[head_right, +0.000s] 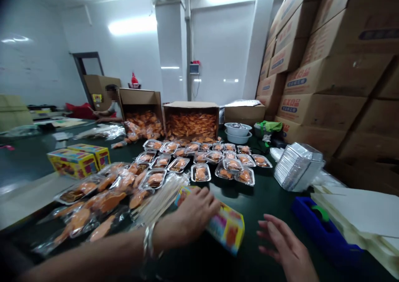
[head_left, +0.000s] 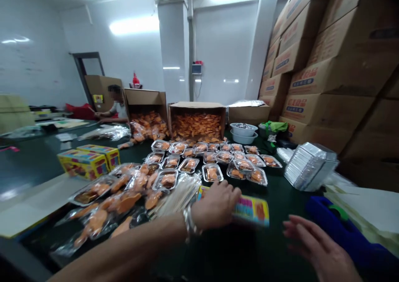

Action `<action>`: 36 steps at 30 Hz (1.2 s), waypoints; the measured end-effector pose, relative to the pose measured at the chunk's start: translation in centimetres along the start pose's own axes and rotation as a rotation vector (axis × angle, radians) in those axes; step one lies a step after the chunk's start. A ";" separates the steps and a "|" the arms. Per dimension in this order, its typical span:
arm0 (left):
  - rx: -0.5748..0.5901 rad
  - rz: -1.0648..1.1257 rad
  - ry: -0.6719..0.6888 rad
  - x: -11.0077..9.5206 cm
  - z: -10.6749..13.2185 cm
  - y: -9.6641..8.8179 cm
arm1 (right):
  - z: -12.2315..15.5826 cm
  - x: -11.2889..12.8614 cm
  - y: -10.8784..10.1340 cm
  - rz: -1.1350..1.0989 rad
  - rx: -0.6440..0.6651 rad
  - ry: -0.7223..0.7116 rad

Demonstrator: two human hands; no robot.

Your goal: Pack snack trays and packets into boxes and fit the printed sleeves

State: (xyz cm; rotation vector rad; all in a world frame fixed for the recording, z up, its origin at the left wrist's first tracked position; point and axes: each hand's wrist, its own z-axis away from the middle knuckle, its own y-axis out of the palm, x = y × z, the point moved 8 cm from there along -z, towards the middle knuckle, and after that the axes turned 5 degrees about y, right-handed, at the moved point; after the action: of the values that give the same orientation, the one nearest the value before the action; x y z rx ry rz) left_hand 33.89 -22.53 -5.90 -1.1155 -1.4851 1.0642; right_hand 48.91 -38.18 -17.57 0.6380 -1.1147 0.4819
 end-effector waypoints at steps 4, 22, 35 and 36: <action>-0.448 -0.098 0.095 -5.1 5.5 1.4 | 0.4 -1.9 2.6 -0.032 0.155 0.274; -0.602 -0.516 -0.873 17.4 41.2 -6.9 | 10.5 2.5 52.8 0.030 1.143 -0.286; -0.750 0.040 -1.263 36.7 55.7 5.9 | 8.0 -8.9 74.4 0.528 0.990 -0.996; -0.733 0.086 -1.265 37.2 55.3 6.7 | 7.5 -9.0 74.0 0.586 0.988 -1.024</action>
State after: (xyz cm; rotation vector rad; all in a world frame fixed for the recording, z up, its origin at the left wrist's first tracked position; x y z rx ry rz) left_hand -24.09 10.00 -14.32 -0.9589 -3.0200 1.4212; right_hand -7.38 10.16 -6.85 1.5253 -2.0558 1.3339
